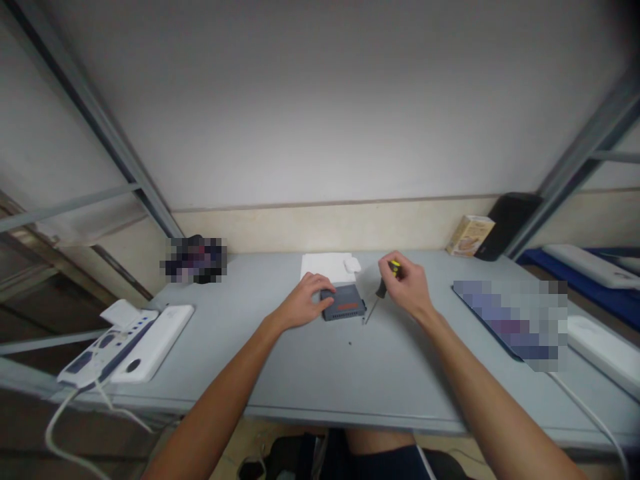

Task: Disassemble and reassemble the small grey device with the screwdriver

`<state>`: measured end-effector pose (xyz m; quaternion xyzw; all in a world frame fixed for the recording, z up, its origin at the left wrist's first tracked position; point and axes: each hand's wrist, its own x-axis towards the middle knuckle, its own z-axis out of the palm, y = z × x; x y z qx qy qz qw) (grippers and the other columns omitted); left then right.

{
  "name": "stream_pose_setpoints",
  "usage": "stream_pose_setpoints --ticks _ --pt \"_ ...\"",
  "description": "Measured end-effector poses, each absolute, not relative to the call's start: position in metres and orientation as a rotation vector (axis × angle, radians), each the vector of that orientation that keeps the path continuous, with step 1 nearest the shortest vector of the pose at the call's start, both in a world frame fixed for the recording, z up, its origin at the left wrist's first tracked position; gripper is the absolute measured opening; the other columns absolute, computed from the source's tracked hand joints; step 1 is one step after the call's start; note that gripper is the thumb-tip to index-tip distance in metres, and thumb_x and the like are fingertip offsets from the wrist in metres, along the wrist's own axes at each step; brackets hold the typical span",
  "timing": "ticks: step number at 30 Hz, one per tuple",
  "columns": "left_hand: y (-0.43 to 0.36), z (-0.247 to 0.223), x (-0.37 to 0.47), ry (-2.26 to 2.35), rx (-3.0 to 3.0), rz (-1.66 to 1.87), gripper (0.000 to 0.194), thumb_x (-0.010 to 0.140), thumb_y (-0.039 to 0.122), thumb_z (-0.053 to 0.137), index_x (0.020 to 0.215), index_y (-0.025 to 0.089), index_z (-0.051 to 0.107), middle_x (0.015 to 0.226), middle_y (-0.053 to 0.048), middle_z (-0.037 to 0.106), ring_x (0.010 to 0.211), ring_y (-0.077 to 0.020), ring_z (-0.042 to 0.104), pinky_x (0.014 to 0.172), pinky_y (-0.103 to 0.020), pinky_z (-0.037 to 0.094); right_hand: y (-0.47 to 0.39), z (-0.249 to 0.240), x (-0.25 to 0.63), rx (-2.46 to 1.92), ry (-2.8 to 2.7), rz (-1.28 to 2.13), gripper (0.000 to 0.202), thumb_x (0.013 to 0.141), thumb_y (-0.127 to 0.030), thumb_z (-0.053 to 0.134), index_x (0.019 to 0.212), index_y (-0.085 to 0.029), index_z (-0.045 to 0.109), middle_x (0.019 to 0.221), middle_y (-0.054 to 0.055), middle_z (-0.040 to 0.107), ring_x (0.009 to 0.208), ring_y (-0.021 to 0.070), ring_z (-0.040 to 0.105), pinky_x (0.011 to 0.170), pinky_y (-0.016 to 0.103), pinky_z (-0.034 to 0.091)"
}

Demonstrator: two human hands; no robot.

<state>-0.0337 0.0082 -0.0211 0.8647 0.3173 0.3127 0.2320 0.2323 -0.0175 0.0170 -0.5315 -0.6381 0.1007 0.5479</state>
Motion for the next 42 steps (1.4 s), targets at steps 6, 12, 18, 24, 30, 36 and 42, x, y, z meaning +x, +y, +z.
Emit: stream_pose_setpoints --ticks 6,12,18,24,30,36,42 --pt "-0.015 -0.004 -0.021 0.778 2.521 0.727 0.015 0.082 0.033 0.080 0.097 0.029 0.079 0.136 -0.008 0.057 0.127 -0.0319 0.043 0.113 -0.052 0.034 -0.014 0.008 0.237 -1.331 -1.550 0.075 0.023 0.092 -0.038 0.056 0.075 -0.022 0.059 0.053 -0.005 0.045 0.046 0.0111 0.042 0.054 0.026 0.034" --pt "-0.019 -0.013 -0.016 0.669 2.572 0.589 0.015 0.073 0.032 0.089 0.087 0.031 0.083 0.159 -0.001 0.039 0.139 -0.0384 0.031 0.117 -0.060 0.027 -0.011 0.005 0.237 -1.343 -1.535 0.073 0.024 0.092 -0.038 0.057 0.076 -0.022 0.061 0.053 -0.005 0.048 0.047 0.0113 0.043 0.054 0.026 0.034" --pt "-0.019 -0.018 -0.011 0.663 2.530 0.610 0.023 0.071 0.031 0.091 0.093 0.036 0.083 0.159 0.000 0.040 0.140 -0.0375 0.032 0.117 -0.061 0.026 -0.009 0.003 0.237 -1.332 -1.479 0.125 0.025 0.092 -0.040 0.056 0.075 -0.021 0.060 0.054 -0.005 0.045 0.048 0.0116 0.043 0.053 0.025 0.034" --pt "-0.021 -0.023 -0.005 0.650 2.536 0.628 0.005 0.078 0.029 0.086 0.081 0.031 0.083 0.152 0.001 0.049 0.137 -0.0333 0.035 0.116 -0.054 0.028 -0.007 0.003 0.238 -1.318 -1.398 0.223 0.026 0.091 -0.041 0.056 0.075 -0.021 0.059 0.057 -0.004 0.045 0.052 0.0119 0.040 0.053 0.026 0.033" --pt "-0.012 -0.027 -0.005 0.758 2.408 0.825 0.005 0.088 0.028 0.077 0.083 0.026 0.078 0.136 -0.003 0.062 0.126 -0.0269 0.046 0.113 -0.046 0.032 -0.008 0.006 0.231 -1.263 -1.300 0.334 0.027 0.090 -0.040 0.057 0.072 -0.021 0.057 0.060 -0.004 0.044 0.057 0.0126 0.041 0.055 0.026 0.033" --pt "-0.003 -0.029 -0.007 0.817 2.328 0.941 0.009 0.094 0.032 0.070 0.090 0.026 0.076 0.103 -0.003 0.076 0.109 -0.0242 0.056 0.105 -0.040 0.033 -0.006 0.005 0.224 -1.229 -1.211 0.376 0.025 0.091 -0.041 0.057 0.079 -0.020 0.059 0.064 -0.004 0.046 0.059 0.0130 0.041 0.057 0.026 0.034" --pt "-0.002 -0.033 -0.007 0.836 2.306 1.002 0.010 0.093 0.032 0.072 0.089 0.024 0.077 0.095 -0.004 0.075 0.102 -0.0218 0.062 0.099 -0.036 0.036 0.000 -0.002 0.223 -1.192 -1.156 0.380 0.027 0.092 -0.044 0.057 0.079 -0.020 0.059 0.066 -0.004 0.049 0.062 0.0133 0.043 0.060 0.026 0.036"
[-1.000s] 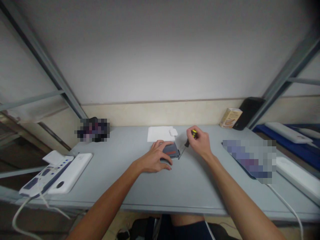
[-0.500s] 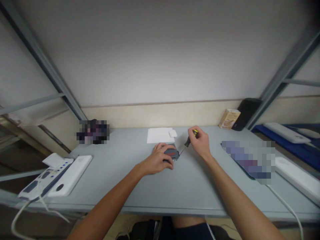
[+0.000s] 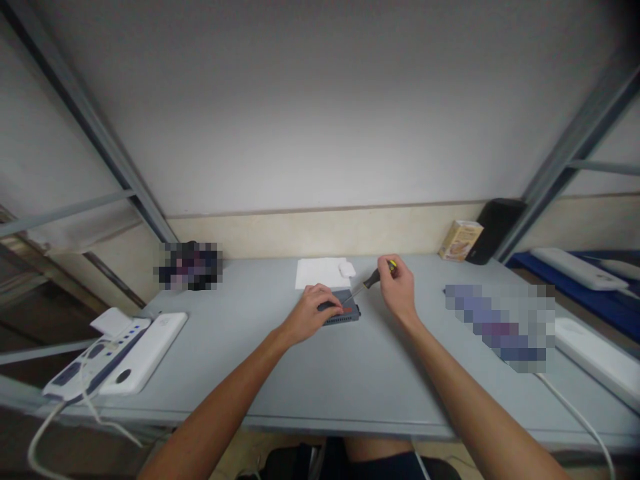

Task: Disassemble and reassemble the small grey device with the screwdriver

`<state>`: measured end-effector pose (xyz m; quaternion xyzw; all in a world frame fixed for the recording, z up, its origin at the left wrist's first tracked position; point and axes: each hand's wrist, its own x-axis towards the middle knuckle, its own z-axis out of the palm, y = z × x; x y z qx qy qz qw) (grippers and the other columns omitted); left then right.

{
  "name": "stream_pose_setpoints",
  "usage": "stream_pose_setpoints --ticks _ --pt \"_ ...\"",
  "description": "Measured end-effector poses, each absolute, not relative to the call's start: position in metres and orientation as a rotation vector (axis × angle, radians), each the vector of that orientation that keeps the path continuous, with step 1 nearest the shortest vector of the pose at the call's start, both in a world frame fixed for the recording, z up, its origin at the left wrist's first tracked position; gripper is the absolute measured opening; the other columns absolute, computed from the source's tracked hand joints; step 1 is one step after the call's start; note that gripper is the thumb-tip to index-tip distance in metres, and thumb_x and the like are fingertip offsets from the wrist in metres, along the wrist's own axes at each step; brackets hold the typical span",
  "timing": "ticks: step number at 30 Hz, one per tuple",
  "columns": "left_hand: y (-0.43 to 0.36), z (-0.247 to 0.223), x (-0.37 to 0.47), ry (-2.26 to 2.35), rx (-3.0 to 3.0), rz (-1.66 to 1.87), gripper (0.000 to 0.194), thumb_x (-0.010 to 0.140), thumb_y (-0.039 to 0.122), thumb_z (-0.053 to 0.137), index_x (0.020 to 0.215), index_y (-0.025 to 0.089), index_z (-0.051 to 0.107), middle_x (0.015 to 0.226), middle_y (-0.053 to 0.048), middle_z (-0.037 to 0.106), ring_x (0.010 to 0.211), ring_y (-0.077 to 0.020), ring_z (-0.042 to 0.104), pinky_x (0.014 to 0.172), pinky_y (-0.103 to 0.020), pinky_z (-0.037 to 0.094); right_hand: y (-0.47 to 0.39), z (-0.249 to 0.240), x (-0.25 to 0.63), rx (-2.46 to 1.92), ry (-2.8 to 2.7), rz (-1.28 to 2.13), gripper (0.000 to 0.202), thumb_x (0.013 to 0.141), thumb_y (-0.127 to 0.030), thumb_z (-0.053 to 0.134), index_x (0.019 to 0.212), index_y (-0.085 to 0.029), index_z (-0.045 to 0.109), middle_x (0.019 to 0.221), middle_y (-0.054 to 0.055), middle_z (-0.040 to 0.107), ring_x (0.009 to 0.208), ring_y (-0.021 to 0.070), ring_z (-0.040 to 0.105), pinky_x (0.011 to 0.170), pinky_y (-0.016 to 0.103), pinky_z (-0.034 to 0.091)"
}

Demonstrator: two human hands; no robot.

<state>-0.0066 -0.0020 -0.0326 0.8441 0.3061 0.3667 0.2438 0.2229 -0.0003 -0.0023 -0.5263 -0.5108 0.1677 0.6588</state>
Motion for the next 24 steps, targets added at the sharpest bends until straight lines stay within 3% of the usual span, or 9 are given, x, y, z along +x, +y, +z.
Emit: stream_pose_setpoints --ticks 11,14,24 --pt "0.030 -0.038 -0.023 1.125 2.239 1.325 0.005 0.091 0.023 0.071 0.088 0.021 0.075 0.092 -0.004 0.072 0.095 -0.0202 0.063 0.092 -0.035 0.047 0.007 -0.007 0.227 -1.196 -1.005 0.339 0.026 0.090 -0.044 0.058 0.084 -0.019 0.064 0.071 -0.003 0.052 0.066 0.0141 0.046 0.063 0.026 0.038" --pt "0.051 -0.043 -0.035 1.381 2.306 1.282 0.005 0.090 0.019 0.071 0.087 0.020 0.075 0.093 -0.005 0.073 0.096 -0.0220 0.062 0.094 -0.037 0.046 0.007 -0.008 0.224 -1.196 -1.006 0.393 0.028 0.089 -0.046 0.058 0.087 -0.019 0.064 0.074 -0.001 0.056 0.068 0.0145 0.048 0.066 0.027 0.040" --pt "0.070 -0.061 -0.047 1.447 2.350 1.179 0.007 0.090 0.016 0.069 0.090 0.019 0.075 0.091 -0.006 0.072 0.098 -0.0237 0.059 0.093 -0.037 0.048 0.003 -0.012 0.212 -1.241 -1.112 0.476 0.033 0.089 -0.052 0.060 0.089 -0.019 0.066 0.075 0.000 0.061 0.068 0.0157 0.052 0.066 0.027 0.042"
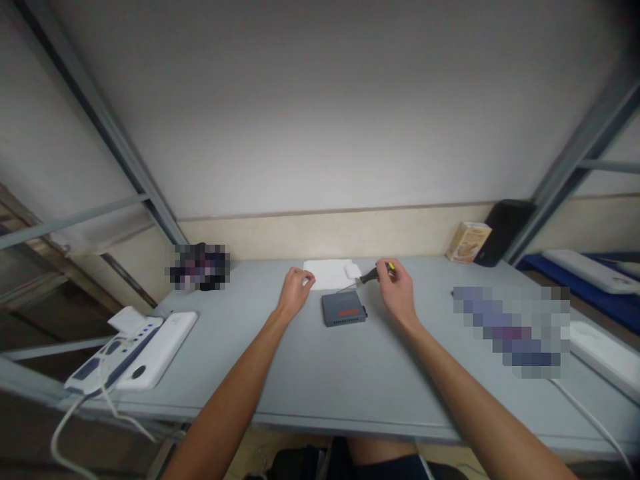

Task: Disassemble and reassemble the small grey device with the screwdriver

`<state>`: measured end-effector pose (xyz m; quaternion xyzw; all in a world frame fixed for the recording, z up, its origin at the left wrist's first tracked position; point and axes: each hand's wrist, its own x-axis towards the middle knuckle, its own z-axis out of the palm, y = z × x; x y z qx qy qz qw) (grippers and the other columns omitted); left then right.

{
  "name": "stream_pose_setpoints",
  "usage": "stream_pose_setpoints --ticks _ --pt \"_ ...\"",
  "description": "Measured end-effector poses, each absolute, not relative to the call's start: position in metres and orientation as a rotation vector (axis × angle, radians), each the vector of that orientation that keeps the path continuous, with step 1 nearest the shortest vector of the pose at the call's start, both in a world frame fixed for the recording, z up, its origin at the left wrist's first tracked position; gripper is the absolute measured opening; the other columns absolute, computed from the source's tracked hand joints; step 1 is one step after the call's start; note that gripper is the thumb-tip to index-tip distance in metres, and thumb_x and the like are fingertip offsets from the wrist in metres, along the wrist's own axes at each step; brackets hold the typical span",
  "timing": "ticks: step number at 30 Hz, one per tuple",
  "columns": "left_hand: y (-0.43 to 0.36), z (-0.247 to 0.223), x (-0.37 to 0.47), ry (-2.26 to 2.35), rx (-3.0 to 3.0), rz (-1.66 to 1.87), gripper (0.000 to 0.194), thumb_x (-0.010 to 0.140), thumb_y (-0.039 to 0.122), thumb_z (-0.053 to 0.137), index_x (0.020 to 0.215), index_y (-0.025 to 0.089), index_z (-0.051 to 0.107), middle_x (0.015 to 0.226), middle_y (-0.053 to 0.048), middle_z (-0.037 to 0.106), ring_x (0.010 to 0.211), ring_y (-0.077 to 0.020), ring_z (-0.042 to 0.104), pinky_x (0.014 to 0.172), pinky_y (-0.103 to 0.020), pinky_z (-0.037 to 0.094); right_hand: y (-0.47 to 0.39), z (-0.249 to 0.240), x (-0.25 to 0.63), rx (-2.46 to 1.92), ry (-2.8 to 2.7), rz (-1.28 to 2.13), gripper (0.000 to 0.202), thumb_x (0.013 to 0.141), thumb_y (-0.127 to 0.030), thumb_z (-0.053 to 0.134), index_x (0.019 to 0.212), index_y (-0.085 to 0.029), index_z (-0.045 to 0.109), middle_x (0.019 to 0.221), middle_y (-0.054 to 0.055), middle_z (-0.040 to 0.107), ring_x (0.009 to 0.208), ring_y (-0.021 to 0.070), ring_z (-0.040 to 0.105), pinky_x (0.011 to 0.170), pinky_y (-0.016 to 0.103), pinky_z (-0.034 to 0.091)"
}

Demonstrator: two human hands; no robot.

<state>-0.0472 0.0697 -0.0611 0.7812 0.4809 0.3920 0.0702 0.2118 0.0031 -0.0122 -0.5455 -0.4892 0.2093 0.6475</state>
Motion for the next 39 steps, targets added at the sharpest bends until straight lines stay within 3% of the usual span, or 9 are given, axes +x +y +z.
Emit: stream_pose_setpoints --ticks 15,19,26,30,32,35,39 --pt "0.063 -0.058 -0.052 1.431 2.397 1.080 0.017 0.096 0.017 0.060 0.103 0.021 0.075 0.109 -0.006 0.075 0.110 -0.0242 0.061 0.101 -0.040 0.046 0.008 -0.017 0.221 -1.288 -1.099 0.376 0.033 0.090 -0.050 0.057 0.086 -0.019 0.066 0.073 0.000 0.060 0.069 0.0160 0.051 0.068 0.028 0.040" --pt "0.058 -0.058 -0.058 1.462 2.383 1.100 0.018 0.096 0.016 0.057 0.097 0.021 0.074 0.106 -0.006 0.074 0.105 -0.0241 0.062 0.100 -0.041 0.046 0.012 -0.018 0.226 -1.264 -1.031 0.384 0.032 0.089 -0.049 0.056 0.084 -0.018 0.065 0.076 0.000 0.061 0.071 0.0162 0.052 0.071 0.028 0.041" --pt "0.053 -0.050 -0.061 1.443 2.364 1.163 0.032 0.085 -0.002 0.046 0.080 0.019 0.070 0.097 -0.005 0.071 0.101 -0.0233 0.060 0.097 -0.039 0.045 0.015 -0.021 0.230 -1.253 -0.948 0.451 0.034 0.088 -0.050 0.056 0.083 -0.018 0.064 0.071 0.000 0.059 0.070 0.0174 0.052 0.069 0.029 0.042" --pt "0.039 -0.041 -0.048 1.290 2.362 1.174 0.028 0.094 0.007 0.046 0.083 0.020 0.068 0.094 -0.004 0.070 0.097 -0.0200 0.062 0.094 -0.034 0.047 0.018 -0.025 0.233 -1.261 -0.934 0.474 0.037 0.087 -0.055 0.057 0.083 -0.019 0.065 0.065 -0.001 0.057 0.066 0.0175 0.052 0.067 0.029 0.042" --pt "0.026 -0.038 -0.036 1.081 2.310 1.097 0.025 0.100 0.017 0.044 0.097 0.020 0.069 0.101 -0.005 0.070 0.095 -0.0188 0.063 0.089 -0.031 0.049 0.020 -0.028 0.235 -1.266 -0.934 0.456 0.041 0.086 -0.058 0.056 0.083 -0.019 0.065 0.062 -0.001 0.057 0.065 0.0181 0.052 0.066 0.029 0.042" --pt "0.008 -0.036 -0.021 0.952 2.342 0.955 0.025 0.096 0.029 0.062 0.119 0.022 0.066 0.116 -0.008 0.069 0.110 -0.0226 0.060 0.103 -0.037 0.044 0.023 -0.031 0.237 -1.280 -0.941 0.435 0.043 0.085 -0.060 0.056 0.084 -0.018 0.067 0.064 0.000 0.059 0.067 0.0188 0.054 0.067 0.030 0.043" --pt "0.005 -0.034 -0.019 0.854 2.301 0.851 0.022 0.094 0.027 0.065 0.115 0.023 0.069 0.116 -0.007 0.069 0.115 -0.0247 0.058 0.112 -0.043 0.036 0.024 -0.032 0.238 -1.307 -0.944 0.450 0.039 0.086 -0.055 0.057 0.089 -0.018 0.067 0.072 0.001 0.063 0.070 0.0187 0.056 0.071 0.030 0.044"
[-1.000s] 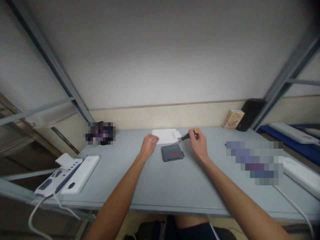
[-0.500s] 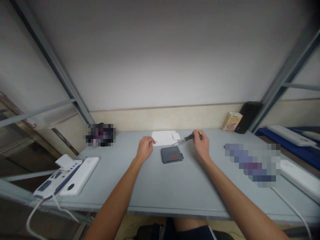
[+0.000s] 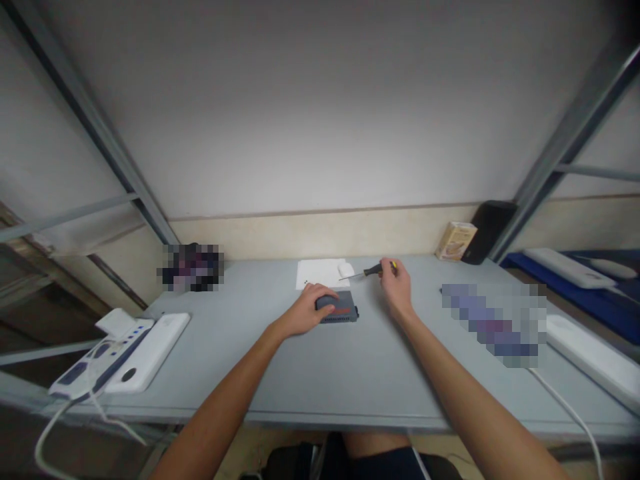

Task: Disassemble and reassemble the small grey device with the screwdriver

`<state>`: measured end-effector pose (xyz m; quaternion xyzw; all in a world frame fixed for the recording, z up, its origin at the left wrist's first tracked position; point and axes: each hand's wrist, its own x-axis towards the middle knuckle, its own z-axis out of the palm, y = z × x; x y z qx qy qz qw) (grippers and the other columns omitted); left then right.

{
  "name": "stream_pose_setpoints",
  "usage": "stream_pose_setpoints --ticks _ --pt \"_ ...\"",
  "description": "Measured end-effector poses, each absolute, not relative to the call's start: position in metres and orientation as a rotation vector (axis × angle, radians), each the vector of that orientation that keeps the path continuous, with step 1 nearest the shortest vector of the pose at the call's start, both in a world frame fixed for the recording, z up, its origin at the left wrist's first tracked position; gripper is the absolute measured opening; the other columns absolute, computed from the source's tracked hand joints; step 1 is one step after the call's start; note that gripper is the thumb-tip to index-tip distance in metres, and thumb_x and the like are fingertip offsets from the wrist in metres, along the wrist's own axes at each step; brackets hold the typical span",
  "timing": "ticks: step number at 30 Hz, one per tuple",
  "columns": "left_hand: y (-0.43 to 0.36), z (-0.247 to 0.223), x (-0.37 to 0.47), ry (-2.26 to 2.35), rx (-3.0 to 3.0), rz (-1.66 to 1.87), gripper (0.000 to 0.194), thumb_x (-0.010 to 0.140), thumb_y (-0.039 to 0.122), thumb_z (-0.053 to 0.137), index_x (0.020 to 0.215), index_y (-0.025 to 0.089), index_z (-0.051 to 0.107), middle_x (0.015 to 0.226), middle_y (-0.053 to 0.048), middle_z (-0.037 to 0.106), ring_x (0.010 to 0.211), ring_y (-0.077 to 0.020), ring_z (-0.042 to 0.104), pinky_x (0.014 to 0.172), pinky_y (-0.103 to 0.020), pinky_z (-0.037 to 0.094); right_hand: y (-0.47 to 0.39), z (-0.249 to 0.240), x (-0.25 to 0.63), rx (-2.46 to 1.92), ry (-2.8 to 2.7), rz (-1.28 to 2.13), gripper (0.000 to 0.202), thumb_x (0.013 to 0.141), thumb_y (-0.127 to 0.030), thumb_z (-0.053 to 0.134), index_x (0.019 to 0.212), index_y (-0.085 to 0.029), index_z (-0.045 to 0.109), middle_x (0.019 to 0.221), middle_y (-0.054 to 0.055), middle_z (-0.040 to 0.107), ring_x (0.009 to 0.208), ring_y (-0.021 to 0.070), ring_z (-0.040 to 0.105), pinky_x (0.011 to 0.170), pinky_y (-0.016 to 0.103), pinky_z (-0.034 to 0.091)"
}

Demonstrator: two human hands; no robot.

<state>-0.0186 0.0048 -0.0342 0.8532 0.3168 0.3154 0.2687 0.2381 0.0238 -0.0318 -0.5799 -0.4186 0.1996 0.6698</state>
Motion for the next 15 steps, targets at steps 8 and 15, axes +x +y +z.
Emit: stream_pose_setpoints --ticks 8,15 --pt "0.023 -0.038 -0.035 0.722 1.961 0.890 0.019 0.091 0.019 0.063 0.108 0.019 0.070 0.125 -0.012 0.064 0.120 -0.0225 0.061 0.106 -0.036 0.047 0.019 -0.027 0.235 -1.323 -1.012 0.425 0.043 0.087 -0.059 0.057 0.089 -0.018 0.068 0.081 0.005 0.068 0.076 0.0197 0.058 0.076 0.031 0.045" --pt "0.026 -0.039 -0.034 0.760 1.767 0.881 0.021 0.085 0.012 0.059 0.101 0.016 0.072 0.107 -0.011 0.075 0.104 -0.0221 0.070 0.097 -0.037 0.052 0.018 -0.030 0.234 -1.338 -1.112 0.479 0.044 0.088 -0.060 0.056 0.083 -0.018 0.066 0.074 0.002 0.063 0.068 0.0173 0.053 0.069 0.030 0.041"
